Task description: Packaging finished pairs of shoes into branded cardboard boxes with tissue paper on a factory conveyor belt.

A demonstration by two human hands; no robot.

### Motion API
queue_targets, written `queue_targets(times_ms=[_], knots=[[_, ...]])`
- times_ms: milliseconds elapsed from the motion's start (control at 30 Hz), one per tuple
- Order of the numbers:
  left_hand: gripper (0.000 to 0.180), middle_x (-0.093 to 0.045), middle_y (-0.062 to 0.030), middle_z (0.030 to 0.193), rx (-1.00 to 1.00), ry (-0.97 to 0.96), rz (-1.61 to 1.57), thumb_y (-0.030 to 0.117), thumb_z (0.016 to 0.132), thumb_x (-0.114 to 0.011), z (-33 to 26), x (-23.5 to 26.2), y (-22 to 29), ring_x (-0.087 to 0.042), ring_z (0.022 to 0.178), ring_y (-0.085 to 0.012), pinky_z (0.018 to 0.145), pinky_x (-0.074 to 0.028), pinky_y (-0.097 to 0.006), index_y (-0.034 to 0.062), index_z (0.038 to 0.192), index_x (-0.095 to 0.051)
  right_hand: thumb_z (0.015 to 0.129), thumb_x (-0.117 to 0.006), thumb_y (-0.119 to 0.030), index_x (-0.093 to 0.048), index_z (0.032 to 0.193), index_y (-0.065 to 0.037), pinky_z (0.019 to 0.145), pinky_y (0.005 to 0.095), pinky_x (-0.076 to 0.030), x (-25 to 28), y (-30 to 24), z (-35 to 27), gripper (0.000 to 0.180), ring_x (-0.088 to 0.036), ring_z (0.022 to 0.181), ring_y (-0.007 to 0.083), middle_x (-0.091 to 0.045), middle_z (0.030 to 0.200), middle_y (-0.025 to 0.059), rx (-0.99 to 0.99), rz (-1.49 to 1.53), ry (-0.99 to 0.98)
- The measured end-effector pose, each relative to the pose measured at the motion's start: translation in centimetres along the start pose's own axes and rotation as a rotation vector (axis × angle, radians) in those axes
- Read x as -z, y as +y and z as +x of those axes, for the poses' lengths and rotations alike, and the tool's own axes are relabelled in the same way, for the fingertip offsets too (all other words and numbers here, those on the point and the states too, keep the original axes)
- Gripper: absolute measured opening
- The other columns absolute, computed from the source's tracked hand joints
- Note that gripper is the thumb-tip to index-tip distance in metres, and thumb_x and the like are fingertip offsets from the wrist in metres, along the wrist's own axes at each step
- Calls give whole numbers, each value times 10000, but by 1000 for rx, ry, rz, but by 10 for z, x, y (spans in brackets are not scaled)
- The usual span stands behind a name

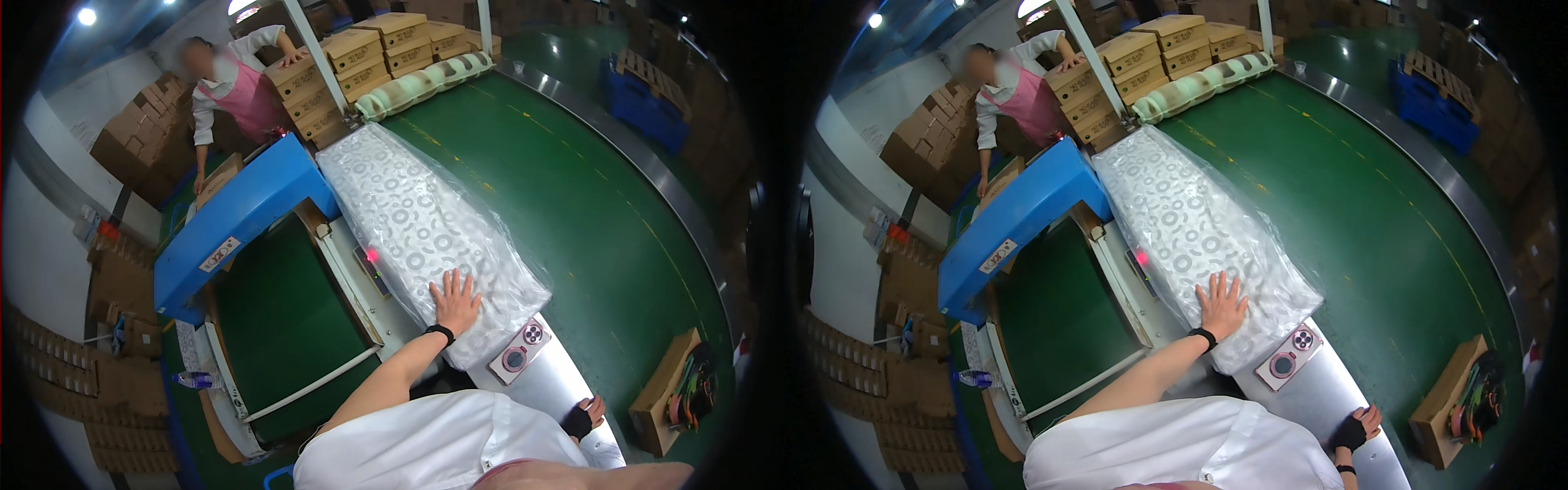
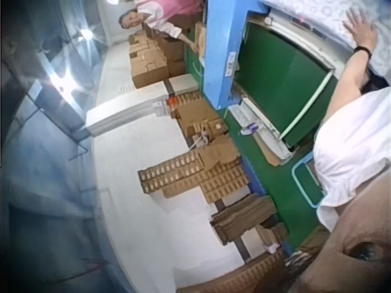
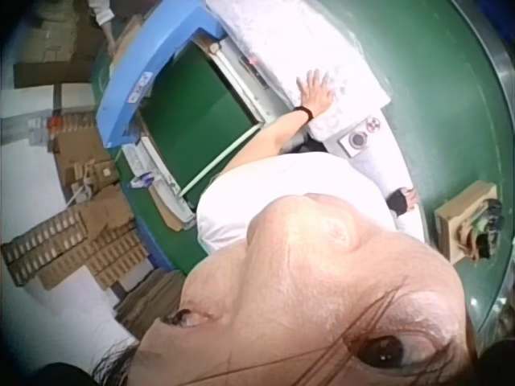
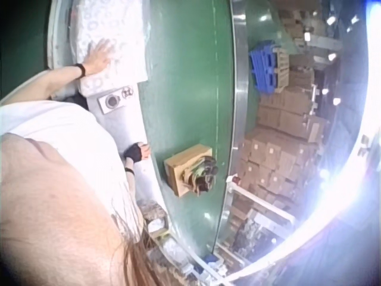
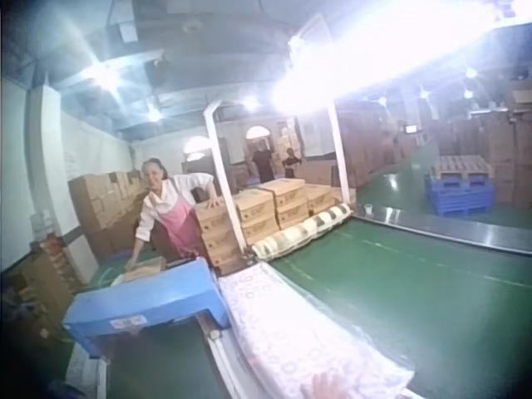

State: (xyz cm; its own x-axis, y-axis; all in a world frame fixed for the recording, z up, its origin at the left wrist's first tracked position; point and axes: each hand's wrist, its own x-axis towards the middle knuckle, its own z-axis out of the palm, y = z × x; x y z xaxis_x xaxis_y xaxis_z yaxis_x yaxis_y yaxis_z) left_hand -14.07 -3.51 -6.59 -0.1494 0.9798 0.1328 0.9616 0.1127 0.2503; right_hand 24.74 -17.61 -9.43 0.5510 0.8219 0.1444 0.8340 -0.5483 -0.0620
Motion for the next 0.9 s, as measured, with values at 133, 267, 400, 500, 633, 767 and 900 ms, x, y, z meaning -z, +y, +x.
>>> queue_targets(times_ms=[133,267,400,500,633,767,900], knots=[[546,-200,-209,1339,-12,18,18,395,831,-373,4,-2,3,-136,1246,-372,917,-71,-632,49,1252,-340,828,-400,-261,-475,1089,-63,909,379,-244,8,-5,1,336,-398,1078,230,-464,1135,92,-10,3,-23],[558,-208,-208,1336,-9,40,15,408,827,-381,3,-1,6,-150,1242,-369,917,-84,-630,53,1254,-334,818,-412,-248,-481,1078,-55,899,378,-250,7,-1,3,331,-398,1075,230,-468,1129,94,31,48,22],[575,-211,-193,1340,7,9,32,435,827,-366,-4,-3,8,-144,1248,-356,929,-78,-619,65,1265,-329,805,-426,-259,-480,1085,-62,908,389,-249,0,8,1,347,-384,1101,226,-470,1136,88,-18,51,7],[581,-208,-204,1336,16,10,26,439,816,-389,-9,-1,-1,-156,1240,-364,920,-84,-627,65,1258,-331,804,-426,-251,-485,1084,-62,915,392,-244,0,3,-5,343,-384,1104,228,-470,1138,88,-35,26,-19],[580,-197,-200,1340,1,39,29,443,817,-382,-6,1,-8,-129,1249,-358,927,-70,-623,72,1260,-328,801,-431,-240,-486,1071,-60,913,390,-246,2,-3,-8,329,-381,1104,233,-464,1141,103,1,98,4],[579,-206,-190,1339,-9,13,21,454,803,-401,10,-4,6,-129,1252,-343,933,-84,-617,87,1247,-347,744,-483,-188,-514,1009,-64,881,395,-288,2,1,-4,295,-440,1040,245,-503,1084,96,-52,129,109],[580,-234,-190,1324,-74,-35,-96,461,787,-435,9,-17,3,-137,1252,-330,926,-75,-627,90,1230,-383,629,-496,-132,-565,842,-77,728,407,-375,-8,13,11,230,-504,829,297,-552,866,117,-12,309,127]])
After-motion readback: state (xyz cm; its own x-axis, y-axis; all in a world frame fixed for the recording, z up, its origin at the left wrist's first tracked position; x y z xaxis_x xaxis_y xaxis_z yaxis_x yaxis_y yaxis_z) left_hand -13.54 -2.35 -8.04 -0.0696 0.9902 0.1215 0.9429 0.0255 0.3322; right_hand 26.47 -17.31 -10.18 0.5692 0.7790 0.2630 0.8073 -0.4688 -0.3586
